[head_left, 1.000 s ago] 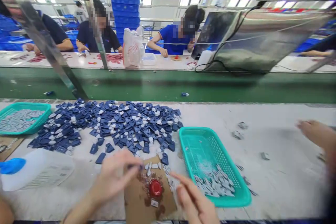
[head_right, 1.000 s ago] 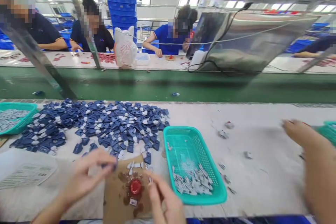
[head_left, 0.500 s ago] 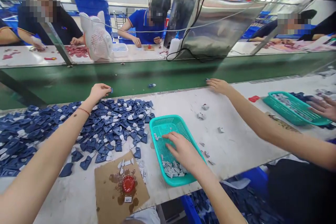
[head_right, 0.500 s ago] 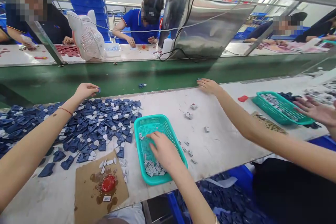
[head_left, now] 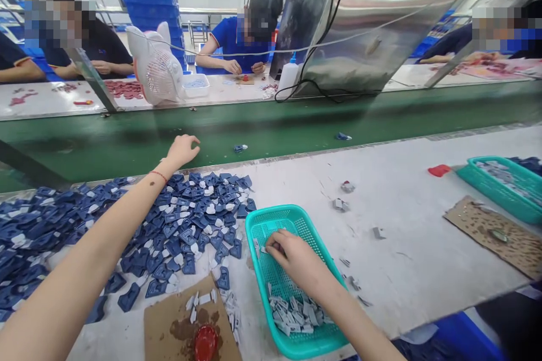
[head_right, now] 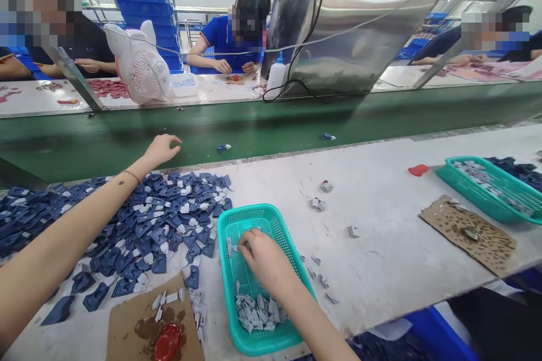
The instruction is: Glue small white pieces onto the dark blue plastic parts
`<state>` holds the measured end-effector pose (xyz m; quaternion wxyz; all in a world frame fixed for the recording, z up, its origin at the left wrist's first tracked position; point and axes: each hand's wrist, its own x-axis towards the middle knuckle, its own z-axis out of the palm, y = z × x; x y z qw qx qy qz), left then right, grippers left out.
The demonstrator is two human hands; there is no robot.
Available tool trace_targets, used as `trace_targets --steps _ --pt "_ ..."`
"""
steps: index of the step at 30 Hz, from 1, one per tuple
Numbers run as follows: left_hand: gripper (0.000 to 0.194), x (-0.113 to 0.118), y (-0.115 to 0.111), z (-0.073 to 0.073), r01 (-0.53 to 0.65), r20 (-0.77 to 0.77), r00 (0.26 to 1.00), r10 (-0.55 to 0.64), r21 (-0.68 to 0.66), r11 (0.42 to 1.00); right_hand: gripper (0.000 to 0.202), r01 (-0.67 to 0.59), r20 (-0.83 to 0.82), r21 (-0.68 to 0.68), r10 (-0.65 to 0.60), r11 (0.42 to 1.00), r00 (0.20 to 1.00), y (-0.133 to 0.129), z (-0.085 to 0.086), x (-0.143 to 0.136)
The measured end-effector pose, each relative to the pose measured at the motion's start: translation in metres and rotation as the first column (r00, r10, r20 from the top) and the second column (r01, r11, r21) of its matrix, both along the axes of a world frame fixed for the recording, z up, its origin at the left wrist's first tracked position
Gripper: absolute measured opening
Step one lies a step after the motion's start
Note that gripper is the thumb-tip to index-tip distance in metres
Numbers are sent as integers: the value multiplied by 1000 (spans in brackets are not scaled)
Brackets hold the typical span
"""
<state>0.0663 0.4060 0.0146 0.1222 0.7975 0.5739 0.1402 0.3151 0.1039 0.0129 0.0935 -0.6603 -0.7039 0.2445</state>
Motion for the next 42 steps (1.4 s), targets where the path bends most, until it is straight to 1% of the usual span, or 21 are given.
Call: trace_targets --steps 3,5,6,9,12,15,17,19,21,23,24,25,26,27,29,31,33,35,37,39,42 --pt "32 44 5 -1 180 37 983 -180 -3 984 14 25 8 -10 -25 1000 1000 -4 1 -1" --pt "36 72 8 -4 262 57 964 -261 -13 965 16 4 25 -6 -4 1000 1000 -7 0 -2" --pt "37 84 8 -6 284 65 957 -282 -22 959 16 -13 42 0 13 1000 999 -8 -2 -3" --pt "36 109 7 -12 281 88 957 -275 -70 957 13 -47 113 32 43 998 993 -9 -6 -5" --pt "31 113 2 -14 228 143 967 -210 -128 965 13 -78 177 87 62 993 982 -10 -9 -7" --pt "25 99 -9 -6 172 259 958 -125 -167 971 15 -105 231 144 70 984 970 -11 -10 -9" --pt "22 83 -23 7 143 370 927 -63 -194 971 15 -114 246 158 73 981 967 -11 -10 -10" --pt "23 63 -45 24 133 489 872 -9 -220 966 14 -117 243 161 75 980 967 -10 -10 -11" --pt "25 40 -78 42 131 594 803 36 -236 963 14 -111 233 171 70 979 970 -9 -8 -11" --pt "29 13 -120 57 116 692 717 87 -242 963 14 -98 213 185 57 978 975 -12 -4 -13" --pt "32 0 -145 62 105 765 631 131 -251 962 15 -85 190 198 47 977 981 -15 -2 -14" --pt "34 -13 -170 64 95 810 565 156 -252 963 15 -66 148 220 34 973 988 -20 2 -17" --pt "34 -26 -195 64 84 839 518 167 -244 966 15 -44 88 250 22 967 996 -26 6 -20" --pt "31 -39 -221 61 74 858 480 182 -247 966 15 -19 15 283 15 959 1000 -33 10 -25" --pt "27 -62 -268 47 70 857 437 274 -336 939 15 26 -132 340 21 940 991 -49 18 -39" --pt "27 -81 -309 27 65 828 402 391 -452 890 14 29 -213 361 52 932 976 -67 25 -57" --pt "29 -96 -341 4 63 794 362 489 -544 837 12 4 -245 353 89 936 966 -81 27 -76" --pt "28 -105 -364 -16 65 775 321 544 -591 804 11 -34 -252 337 125 941 960 -91 25 -94" --pt "26 -109 -381 -30 74 774 293 561 -603 794 11 -77 -235 323 158 943 959 -96 20 -108" --pt "23 -110 -392 -37 96 783 282 554 -598 796 11 -122 -183 308 185 944 966 -98 16 -117" --pt "19 -107 -402 -42 142 806 288 517 -570 809 12 -191 -66 263 215 946 974 -99 13 -126"
